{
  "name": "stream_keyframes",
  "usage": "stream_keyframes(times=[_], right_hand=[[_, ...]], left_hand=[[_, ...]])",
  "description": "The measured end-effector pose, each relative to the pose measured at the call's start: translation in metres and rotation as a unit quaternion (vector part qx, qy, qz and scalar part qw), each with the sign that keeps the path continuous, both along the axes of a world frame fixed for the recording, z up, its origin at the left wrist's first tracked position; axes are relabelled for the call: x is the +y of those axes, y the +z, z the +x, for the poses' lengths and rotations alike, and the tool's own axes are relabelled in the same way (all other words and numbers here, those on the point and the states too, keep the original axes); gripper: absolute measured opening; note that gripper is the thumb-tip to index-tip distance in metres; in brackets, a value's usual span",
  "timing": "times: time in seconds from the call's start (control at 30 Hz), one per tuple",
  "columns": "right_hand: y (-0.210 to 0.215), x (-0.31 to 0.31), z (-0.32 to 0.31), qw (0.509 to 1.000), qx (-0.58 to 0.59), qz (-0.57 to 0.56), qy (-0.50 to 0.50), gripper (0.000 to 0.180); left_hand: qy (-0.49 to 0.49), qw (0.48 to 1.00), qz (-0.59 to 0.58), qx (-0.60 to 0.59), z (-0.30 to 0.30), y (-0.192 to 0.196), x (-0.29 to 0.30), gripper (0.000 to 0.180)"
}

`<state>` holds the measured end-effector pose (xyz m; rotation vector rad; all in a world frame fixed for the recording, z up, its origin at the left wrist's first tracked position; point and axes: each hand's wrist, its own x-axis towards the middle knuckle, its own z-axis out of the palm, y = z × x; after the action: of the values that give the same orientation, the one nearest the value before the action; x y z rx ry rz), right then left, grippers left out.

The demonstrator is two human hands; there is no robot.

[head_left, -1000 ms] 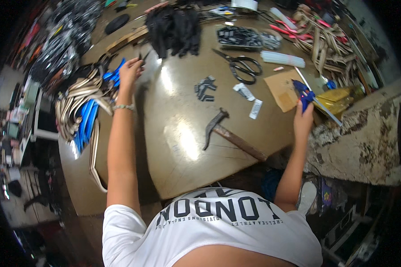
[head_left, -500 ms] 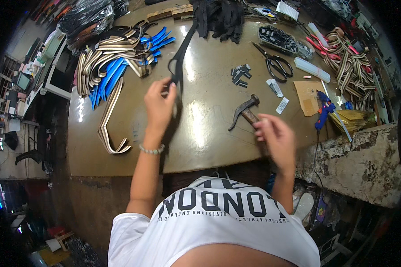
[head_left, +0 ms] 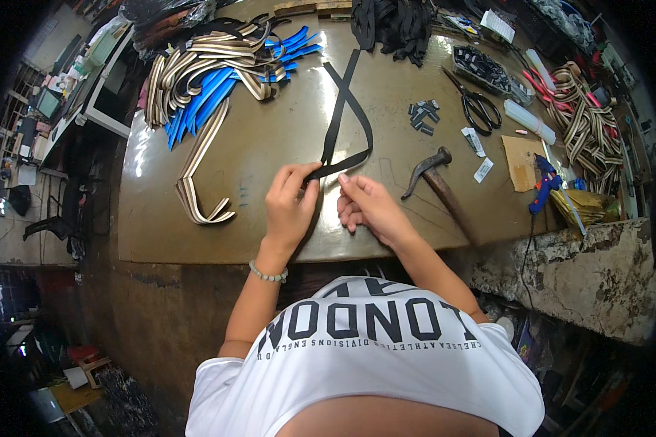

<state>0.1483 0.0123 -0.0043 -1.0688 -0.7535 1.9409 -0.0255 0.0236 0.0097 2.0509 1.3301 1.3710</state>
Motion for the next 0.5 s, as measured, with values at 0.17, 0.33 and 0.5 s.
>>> stream_keyframes(times=[0.17, 0.33, 0.5], right_hand=[[-0.02, 0.011, -0.005, 0.943, 0.318, -0.06, -0.08, 0.016], [-0.021, 0.022, 0.01, 0.954, 0.265, 0.008, -0.137, 0.013], [-0.006, 0.023, 0.03, 0.988, 0.141, 0.018, -0.064, 0.016]], left_hand=[[-0.006, 0.998, 0.044, 0.032, 0.004, -0.005, -0.001, 0.029], [0.049, 0.996, 0.028, 0.064, -0.018, -0.004, 0.022, 0.028], [0.218, 0.952, 0.085, 0.197, -0.048, 0.017, 0.042, 0.031]])
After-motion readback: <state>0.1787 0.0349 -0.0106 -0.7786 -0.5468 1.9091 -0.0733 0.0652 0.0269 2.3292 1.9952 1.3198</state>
